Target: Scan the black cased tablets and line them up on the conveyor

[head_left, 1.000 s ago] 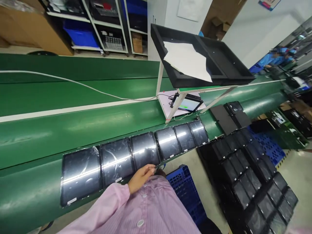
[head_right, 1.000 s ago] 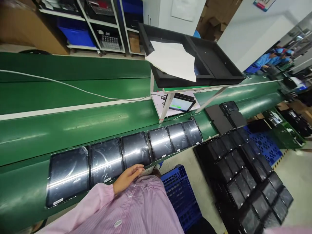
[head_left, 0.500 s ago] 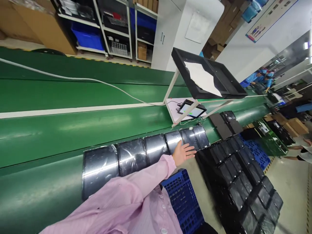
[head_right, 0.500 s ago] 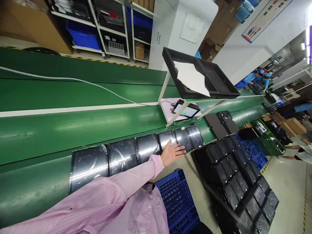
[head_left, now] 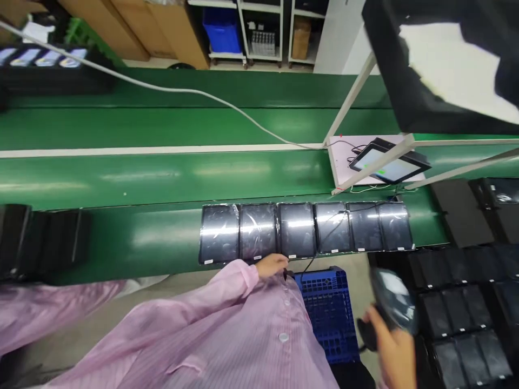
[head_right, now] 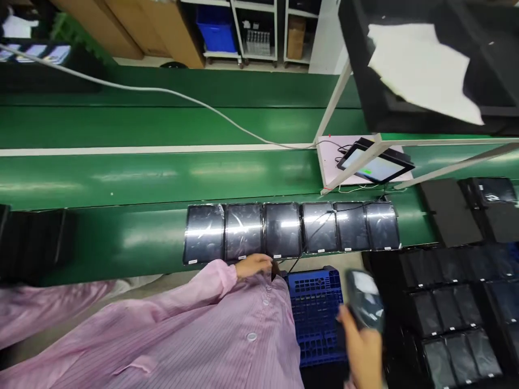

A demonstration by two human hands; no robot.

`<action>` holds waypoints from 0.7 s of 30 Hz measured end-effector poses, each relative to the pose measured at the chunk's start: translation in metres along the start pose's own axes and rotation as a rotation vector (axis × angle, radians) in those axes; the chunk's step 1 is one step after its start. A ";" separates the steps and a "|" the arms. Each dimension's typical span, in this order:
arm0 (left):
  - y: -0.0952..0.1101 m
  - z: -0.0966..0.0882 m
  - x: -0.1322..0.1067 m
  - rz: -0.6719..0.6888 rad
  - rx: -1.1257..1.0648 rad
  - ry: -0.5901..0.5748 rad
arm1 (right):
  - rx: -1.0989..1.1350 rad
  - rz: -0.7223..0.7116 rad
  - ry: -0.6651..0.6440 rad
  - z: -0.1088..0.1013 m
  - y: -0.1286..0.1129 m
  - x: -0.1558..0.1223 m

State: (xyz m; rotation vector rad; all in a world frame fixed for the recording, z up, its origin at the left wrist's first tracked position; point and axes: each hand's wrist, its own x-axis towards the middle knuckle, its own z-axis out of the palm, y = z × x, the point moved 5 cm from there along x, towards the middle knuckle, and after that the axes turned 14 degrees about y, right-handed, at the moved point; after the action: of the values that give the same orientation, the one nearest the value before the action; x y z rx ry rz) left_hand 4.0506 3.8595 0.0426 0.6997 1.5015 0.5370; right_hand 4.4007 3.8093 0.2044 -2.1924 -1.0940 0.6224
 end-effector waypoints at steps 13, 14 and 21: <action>-0.108 -0.303 -0.061 0.202 0.105 1.180 | -0.109 -0.004 -0.280 0.186 -0.016 -0.123; -0.115 -0.307 -0.057 0.169 0.064 1.121 | -0.116 -0.002 -0.266 0.187 -0.016 -0.126; -0.129 -0.312 -0.047 0.184 0.006 0.976 | -0.118 0.007 -0.199 0.193 -0.016 -0.141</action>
State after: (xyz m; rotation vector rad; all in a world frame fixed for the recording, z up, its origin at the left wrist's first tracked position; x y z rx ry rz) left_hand 3.7261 3.7628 0.0028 0.6026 2.3445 1.1141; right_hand 4.1919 3.7599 0.0988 -2.2727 -1.2537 0.8115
